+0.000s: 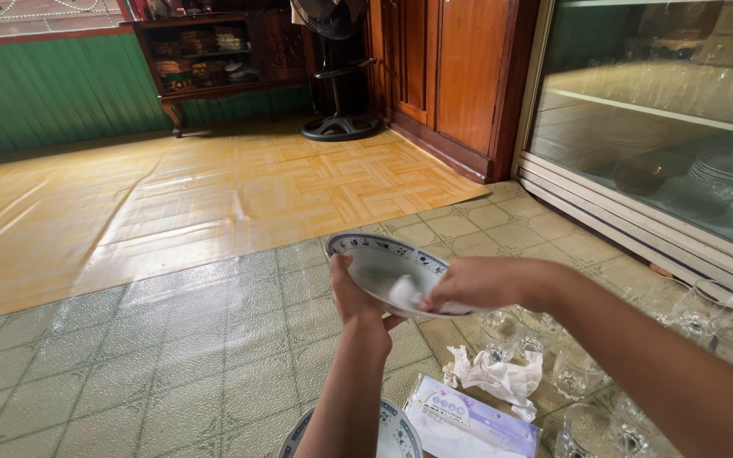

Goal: The person wipes several ceramic plates one by one using a white cloth.

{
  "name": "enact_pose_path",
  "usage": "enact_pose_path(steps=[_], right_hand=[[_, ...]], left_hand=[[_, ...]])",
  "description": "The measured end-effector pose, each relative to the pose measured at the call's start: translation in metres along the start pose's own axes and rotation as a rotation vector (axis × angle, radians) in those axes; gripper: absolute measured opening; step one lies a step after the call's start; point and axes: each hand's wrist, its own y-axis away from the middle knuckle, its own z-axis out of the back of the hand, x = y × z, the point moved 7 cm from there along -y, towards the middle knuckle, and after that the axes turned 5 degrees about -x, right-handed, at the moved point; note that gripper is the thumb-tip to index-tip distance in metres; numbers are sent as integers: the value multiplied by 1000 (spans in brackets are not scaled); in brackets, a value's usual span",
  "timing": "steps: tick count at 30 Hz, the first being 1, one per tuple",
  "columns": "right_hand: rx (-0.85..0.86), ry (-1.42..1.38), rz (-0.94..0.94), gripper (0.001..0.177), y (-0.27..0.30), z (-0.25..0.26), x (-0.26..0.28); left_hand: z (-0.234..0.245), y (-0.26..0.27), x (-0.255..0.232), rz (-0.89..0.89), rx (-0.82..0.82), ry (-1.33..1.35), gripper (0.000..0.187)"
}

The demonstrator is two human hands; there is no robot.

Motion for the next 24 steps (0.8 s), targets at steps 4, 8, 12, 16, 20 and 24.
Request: enact_pose_path(steps=[4,8,12,16,20,24], right_hand=[[86,-446,19,57,21,-5,38],[126,-603,40,61,-9,-25,35],[-24,62,200,73,-61,-23,-7],[-50,289,-50,74,-79,-21,-66],[-190,402,-130,71,-88,-8,-103],[-372,264,-110,65,-84,1,-120]], left_hand=[[-4,-3,8,9,86,-19,82],[-13,2,19,38,118,-42,79],[-29,8,28,84,248,-66,83],[-32,6,30,145,269,-8,80],[-33,7,24,106,304,17,81],[-27,10,20,102,267,-3,81]])
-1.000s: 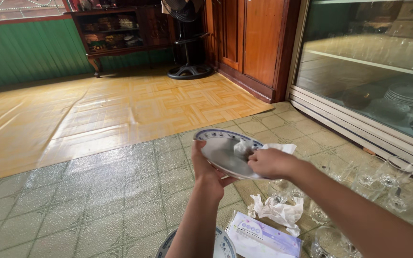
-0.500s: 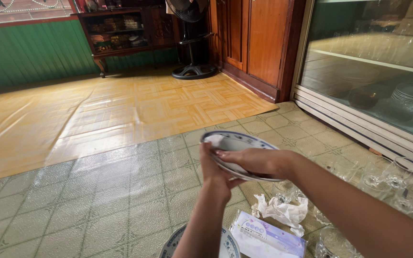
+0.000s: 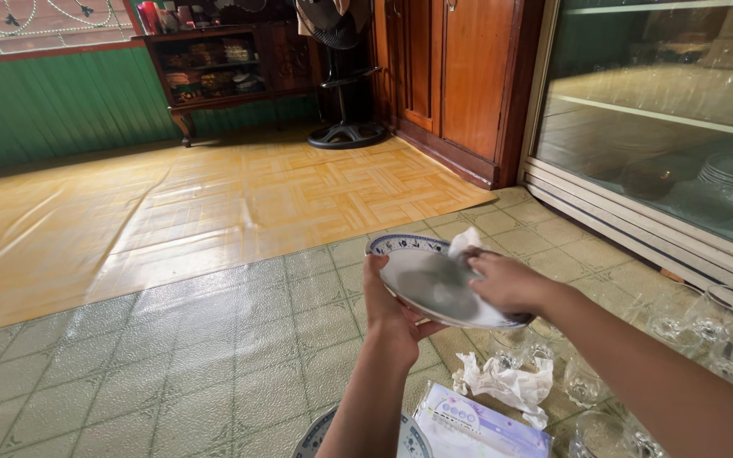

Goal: The person wipes several ceramic plates one by one using a white cloth.

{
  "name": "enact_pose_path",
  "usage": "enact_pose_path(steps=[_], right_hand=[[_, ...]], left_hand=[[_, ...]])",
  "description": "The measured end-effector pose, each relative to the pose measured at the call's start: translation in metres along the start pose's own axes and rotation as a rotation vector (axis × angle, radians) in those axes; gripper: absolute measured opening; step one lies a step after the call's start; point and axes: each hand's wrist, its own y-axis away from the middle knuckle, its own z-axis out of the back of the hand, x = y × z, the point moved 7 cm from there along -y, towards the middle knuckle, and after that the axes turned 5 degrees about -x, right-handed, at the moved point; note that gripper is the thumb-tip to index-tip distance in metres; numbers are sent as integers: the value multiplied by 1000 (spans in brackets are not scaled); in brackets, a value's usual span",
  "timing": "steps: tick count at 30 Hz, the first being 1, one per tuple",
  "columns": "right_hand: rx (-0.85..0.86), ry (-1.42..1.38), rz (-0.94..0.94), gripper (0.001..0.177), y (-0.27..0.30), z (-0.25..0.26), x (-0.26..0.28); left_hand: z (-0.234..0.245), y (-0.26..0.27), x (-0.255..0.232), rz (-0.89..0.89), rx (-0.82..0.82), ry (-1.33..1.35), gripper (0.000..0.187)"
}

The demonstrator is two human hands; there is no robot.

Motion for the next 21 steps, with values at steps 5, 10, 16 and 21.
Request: enact_pose_path(steps=[5,10,16,21], right_hand=[[-67,-251,-184,57,26,24,-9],[44,-754,-333,42,52,36,1],[-22,-1102,-472,27,68,54,10],[-92,-1326,-495,26,52,39,5]], left_hand=[[9,4,-8,-4,-56,4,82],[12,12,-18,-90,0,27,81],[5,15,-27,-104,148,135,78],[10,12,-32,-54,152,111,76]])
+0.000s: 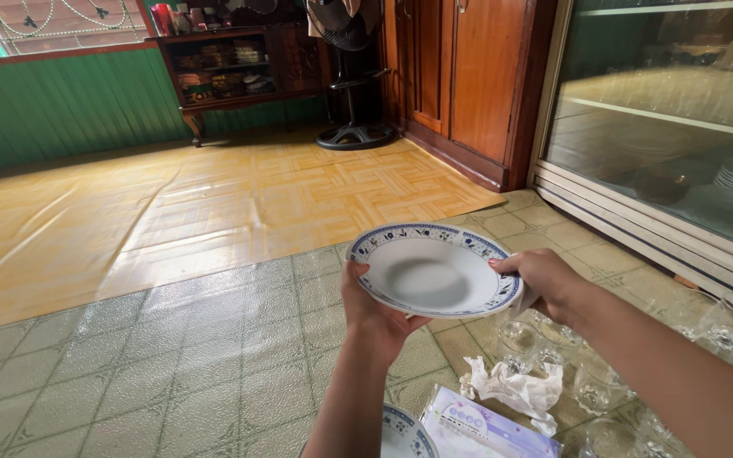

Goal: The person wipes several ceramic plates one by one using a white cloth.

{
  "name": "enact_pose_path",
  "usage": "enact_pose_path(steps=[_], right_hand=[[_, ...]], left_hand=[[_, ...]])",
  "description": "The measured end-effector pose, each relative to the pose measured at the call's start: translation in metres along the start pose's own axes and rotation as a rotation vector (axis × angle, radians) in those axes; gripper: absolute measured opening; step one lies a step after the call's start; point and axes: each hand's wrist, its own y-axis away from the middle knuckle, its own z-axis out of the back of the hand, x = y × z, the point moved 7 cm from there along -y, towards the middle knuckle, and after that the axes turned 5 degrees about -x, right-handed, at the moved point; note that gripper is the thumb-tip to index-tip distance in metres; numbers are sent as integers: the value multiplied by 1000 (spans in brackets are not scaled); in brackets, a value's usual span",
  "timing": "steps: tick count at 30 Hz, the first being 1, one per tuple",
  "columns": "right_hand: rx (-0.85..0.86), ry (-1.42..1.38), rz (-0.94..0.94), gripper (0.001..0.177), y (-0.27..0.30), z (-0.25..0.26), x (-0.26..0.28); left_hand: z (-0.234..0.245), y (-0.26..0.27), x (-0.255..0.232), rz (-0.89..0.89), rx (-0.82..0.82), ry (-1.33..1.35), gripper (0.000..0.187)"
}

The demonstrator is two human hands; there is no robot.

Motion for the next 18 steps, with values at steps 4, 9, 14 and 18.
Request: enact_pose_path(steps=[4,9,14,18], right_hand=[[-23,-44,9,26,-23,-4,-17],[-170,-63,22,24,-39,-12,-42],[-150,-79,-15,25,-53,-37,-73],[-112,-109,-38,23,-75,-65,-101]], left_hand=[[27,-8,-11,-66,-247,-266,73],[68,-29,3,-3,-312,-305,72],[112,-63,21,29,-432,-312,49],[149,-84,22,47,-502,-342,47]])
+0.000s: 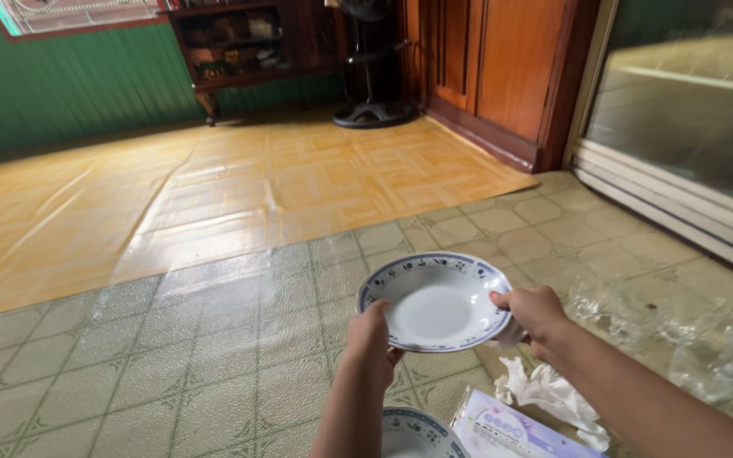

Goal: The person wipes several ceramic plates one by one using a white cloth.

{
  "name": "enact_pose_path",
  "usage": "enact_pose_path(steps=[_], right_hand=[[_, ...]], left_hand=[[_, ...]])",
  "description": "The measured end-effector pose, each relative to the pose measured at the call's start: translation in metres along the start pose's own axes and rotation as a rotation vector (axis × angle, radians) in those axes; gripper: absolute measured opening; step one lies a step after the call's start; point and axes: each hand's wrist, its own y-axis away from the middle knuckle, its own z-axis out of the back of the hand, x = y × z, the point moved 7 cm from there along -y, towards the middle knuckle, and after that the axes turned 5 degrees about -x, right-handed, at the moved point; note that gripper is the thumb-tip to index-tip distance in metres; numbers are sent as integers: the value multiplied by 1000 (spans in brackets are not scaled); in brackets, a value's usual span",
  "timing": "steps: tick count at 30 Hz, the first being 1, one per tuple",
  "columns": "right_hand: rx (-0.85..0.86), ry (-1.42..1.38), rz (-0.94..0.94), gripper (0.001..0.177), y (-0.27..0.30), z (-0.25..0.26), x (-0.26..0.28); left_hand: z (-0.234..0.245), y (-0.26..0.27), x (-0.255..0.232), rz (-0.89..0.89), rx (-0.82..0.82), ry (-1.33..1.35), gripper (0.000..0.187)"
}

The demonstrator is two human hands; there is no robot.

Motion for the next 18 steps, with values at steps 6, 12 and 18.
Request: enact_pose_path(steps=[6,12,18], right_hand=[[55,-3,-40,22,-33,-50,-55],[92,-71,-156,24,-53,-81,-122],[78,-123,-177,30,-91,-100,-183]], left_hand=[[39,-56,6,29,-215,4,42],[69,-91,27,43,-241,25,45],[100,-137,81,140,-259,136,47]])
